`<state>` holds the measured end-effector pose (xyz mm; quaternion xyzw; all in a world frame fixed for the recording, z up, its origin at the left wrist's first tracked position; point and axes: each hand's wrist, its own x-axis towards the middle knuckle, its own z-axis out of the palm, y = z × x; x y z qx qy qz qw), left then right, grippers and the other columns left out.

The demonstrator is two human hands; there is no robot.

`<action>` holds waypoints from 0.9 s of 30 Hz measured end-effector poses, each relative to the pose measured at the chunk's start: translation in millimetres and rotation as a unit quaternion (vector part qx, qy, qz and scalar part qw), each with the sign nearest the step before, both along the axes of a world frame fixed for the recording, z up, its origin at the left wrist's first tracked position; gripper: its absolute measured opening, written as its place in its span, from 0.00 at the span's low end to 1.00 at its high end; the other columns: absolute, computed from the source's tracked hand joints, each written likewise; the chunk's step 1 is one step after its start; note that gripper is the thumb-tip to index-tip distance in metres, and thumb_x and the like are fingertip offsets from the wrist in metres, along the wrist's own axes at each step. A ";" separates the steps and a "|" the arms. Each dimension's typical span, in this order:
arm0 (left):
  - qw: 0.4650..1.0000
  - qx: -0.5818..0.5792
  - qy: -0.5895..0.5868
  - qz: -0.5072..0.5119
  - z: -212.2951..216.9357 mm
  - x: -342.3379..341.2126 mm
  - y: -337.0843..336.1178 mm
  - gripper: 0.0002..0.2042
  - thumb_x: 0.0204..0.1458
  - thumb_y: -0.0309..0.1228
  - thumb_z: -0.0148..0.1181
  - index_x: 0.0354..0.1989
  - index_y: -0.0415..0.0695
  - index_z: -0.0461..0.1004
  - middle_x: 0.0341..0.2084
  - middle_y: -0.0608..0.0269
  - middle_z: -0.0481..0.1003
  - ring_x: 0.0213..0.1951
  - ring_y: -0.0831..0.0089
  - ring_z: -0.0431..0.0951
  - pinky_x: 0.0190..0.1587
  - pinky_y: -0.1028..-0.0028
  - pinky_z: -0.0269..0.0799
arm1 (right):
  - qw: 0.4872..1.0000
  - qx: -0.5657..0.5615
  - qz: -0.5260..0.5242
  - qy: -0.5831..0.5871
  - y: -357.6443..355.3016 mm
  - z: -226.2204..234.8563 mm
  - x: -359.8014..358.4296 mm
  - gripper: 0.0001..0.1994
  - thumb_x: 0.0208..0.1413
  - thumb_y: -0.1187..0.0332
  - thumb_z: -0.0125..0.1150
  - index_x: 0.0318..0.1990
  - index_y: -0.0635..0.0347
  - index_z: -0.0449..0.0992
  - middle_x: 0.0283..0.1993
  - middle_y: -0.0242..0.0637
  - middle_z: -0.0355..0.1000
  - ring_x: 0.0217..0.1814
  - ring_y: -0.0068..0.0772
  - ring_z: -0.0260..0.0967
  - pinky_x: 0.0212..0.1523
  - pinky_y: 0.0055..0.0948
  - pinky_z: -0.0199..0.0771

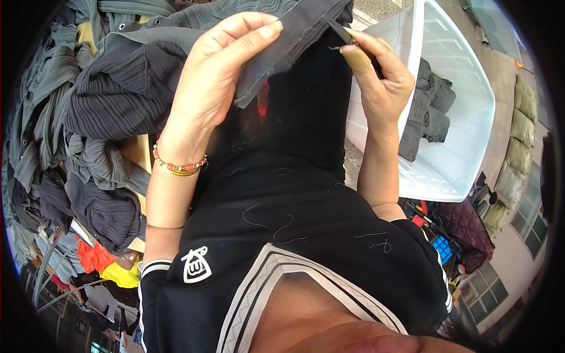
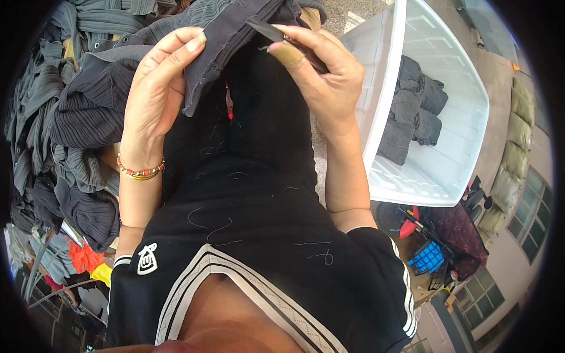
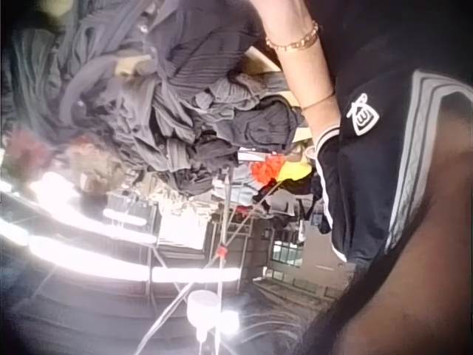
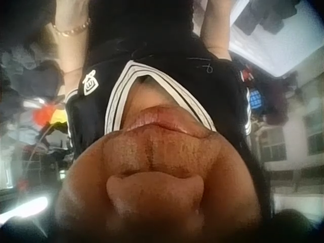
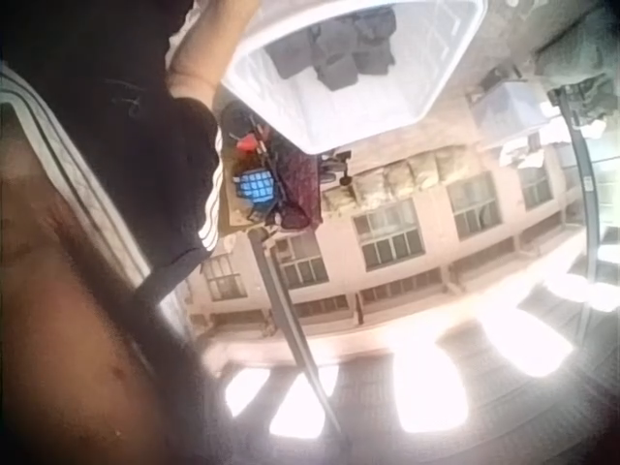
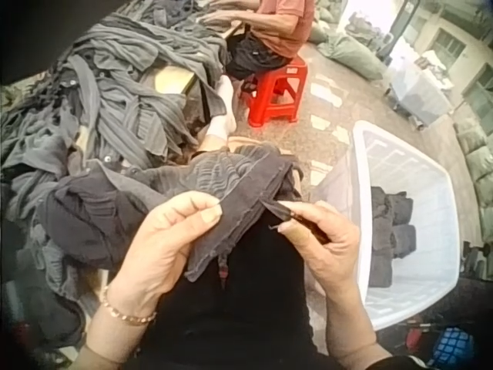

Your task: Trimming excess threads from garments using a small handheld clipper.

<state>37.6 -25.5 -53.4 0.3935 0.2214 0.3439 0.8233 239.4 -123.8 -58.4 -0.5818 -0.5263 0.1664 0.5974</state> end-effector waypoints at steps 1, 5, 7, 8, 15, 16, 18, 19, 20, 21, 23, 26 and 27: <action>1.000 -0.001 0.000 0.002 -0.1 -0.2 0.3 0.08 0.61 0.28 0.60 0.45 0.38 0.78 0.38 0.65 0.81 0.41 0.81 0.79 0.49 0.81 0.72 | 1.000 -0.005 0.011 -0.022 -2.2 2.0 -0.8 0.14 0.50 0.72 0.75 0.45 0.63 0.83 0.28 0.24 0.69 0.25 0.11 0.58 0.24 0.14 0.53; 1.000 0.000 -0.003 0.005 -0.1 0.1 0.7 0.08 0.61 0.28 0.60 0.45 0.38 0.78 0.39 0.65 0.80 0.43 0.81 0.79 0.51 0.80 0.71 | 0.997 -0.023 0.034 -0.066 -5.5 1.3 0.1 0.16 0.48 0.71 0.76 0.46 0.63 0.83 0.28 0.24 0.68 0.25 0.10 0.56 0.23 0.14 0.49; 1.000 -0.002 -0.005 0.006 -0.4 -0.3 0.7 0.08 0.60 0.28 0.60 0.45 0.38 0.78 0.39 0.65 0.80 0.43 0.81 0.79 0.51 0.80 0.71 | 0.996 -0.028 0.041 -0.077 -5.8 2.3 -0.5 0.16 0.48 0.71 0.76 0.46 0.62 0.83 0.27 0.24 0.67 0.24 0.10 0.56 0.23 0.14 0.49; 1.000 0.001 -0.007 0.005 -1.0 -0.4 0.9 0.08 0.60 0.28 0.60 0.45 0.38 0.78 0.39 0.65 0.80 0.43 0.81 0.79 0.51 0.80 0.71 | 0.995 -0.026 0.048 -0.082 -6.2 3.6 -1.0 0.17 0.47 0.71 0.77 0.46 0.62 0.83 0.27 0.24 0.67 0.24 0.11 0.56 0.23 0.15 0.49; 1.000 0.007 -0.012 -0.022 -4.1 -4.8 4.1 0.11 0.62 0.27 0.57 0.49 0.36 0.76 0.44 0.64 0.79 0.48 0.81 0.77 0.54 0.81 0.69 | 0.991 -0.011 0.077 -0.107 -9.2 7.3 0.5 0.19 0.44 0.72 0.78 0.46 0.63 0.83 0.26 0.25 0.66 0.23 0.13 0.55 0.22 0.17 0.49; 1.000 0.006 -0.013 -0.021 -4.0 -4.4 3.9 0.11 0.62 0.27 0.57 0.49 0.36 0.76 0.44 0.64 0.79 0.48 0.81 0.77 0.54 0.81 0.69 | 0.991 -0.012 0.078 -0.108 -9.4 7.7 0.5 0.19 0.44 0.72 0.78 0.46 0.63 0.83 0.26 0.25 0.66 0.23 0.13 0.55 0.22 0.17 0.49; 0.999 -0.002 -0.028 -0.023 -3.9 -3.6 3.3 0.11 0.62 0.27 0.57 0.49 0.36 0.76 0.44 0.64 0.79 0.48 0.81 0.77 0.54 0.81 0.69 | 0.990 -0.016 0.075 -0.119 -9.3 8.3 0.2 0.18 0.44 0.72 0.78 0.46 0.62 0.83 0.25 0.25 0.65 0.22 0.13 0.54 0.22 0.17 0.49; 0.999 -0.002 -0.028 -0.021 -4.1 -3.6 3.3 0.11 0.62 0.27 0.57 0.49 0.36 0.76 0.44 0.64 0.79 0.48 0.81 0.77 0.54 0.81 0.69 | 0.990 -0.016 0.076 -0.119 -9.1 8.6 -0.4 0.18 0.44 0.72 0.78 0.46 0.62 0.83 0.25 0.25 0.65 0.22 0.13 0.54 0.22 0.17 0.49; 0.999 0.000 -0.026 -0.020 -4.5 -3.5 3.6 0.11 0.62 0.27 0.58 0.49 0.36 0.76 0.44 0.64 0.79 0.48 0.81 0.77 0.54 0.81 0.69 | 0.991 -0.010 0.076 -0.114 -8.8 8.8 -1.4 0.18 0.44 0.72 0.78 0.46 0.62 0.83 0.25 0.25 0.65 0.22 0.13 0.54 0.22 0.17 0.49; 1.000 0.003 -0.023 -0.018 -5.1 -3.5 3.7 0.11 0.61 0.27 0.58 0.49 0.36 0.77 0.43 0.64 0.79 0.48 0.81 0.77 0.54 0.81 0.69 | 0.991 -0.005 0.076 -0.109 -8.8 8.8 -2.2 0.18 0.44 0.72 0.78 0.46 0.62 0.83 0.24 0.25 0.65 0.22 0.13 0.54 0.22 0.17 0.48; 1.000 -0.010 0.002 0.004 -9.8 -5.3 3.4 0.11 0.61 0.27 0.58 0.49 0.36 0.77 0.43 0.64 0.79 0.48 0.81 0.77 0.54 0.81 0.69 | 0.992 -0.011 0.064 -0.110 -7.5 5.0 -2.0 0.18 0.45 0.72 0.78 0.46 0.62 0.83 0.24 0.25 0.64 0.22 0.13 0.54 0.22 0.17 0.48; 0.999 -0.016 0.031 0.031 -12.2 -5.5 3.3 0.11 0.61 0.26 0.58 0.49 0.36 0.77 0.43 0.64 0.79 0.48 0.81 0.77 0.54 0.81 0.69 | 0.992 -0.019 0.050 -0.112 -5.9 4.3 -2.1 0.18 0.45 0.71 0.77 0.46 0.62 0.83 0.24 0.24 0.64 0.22 0.12 0.54 0.22 0.18 0.48; 0.999 -0.008 0.035 0.036 -12.5 -5.5 2.9 0.11 0.61 0.26 0.58 0.49 0.36 0.77 0.43 0.64 0.79 0.48 0.81 0.77 0.54 0.81 0.69 | 0.992 -0.016 0.052 -0.111 -5.5 6.0 -3.0 0.18 0.45 0.71 0.77 0.46 0.62 0.83 0.24 0.25 0.64 0.22 0.12 0.54 0.22 0.17 0.49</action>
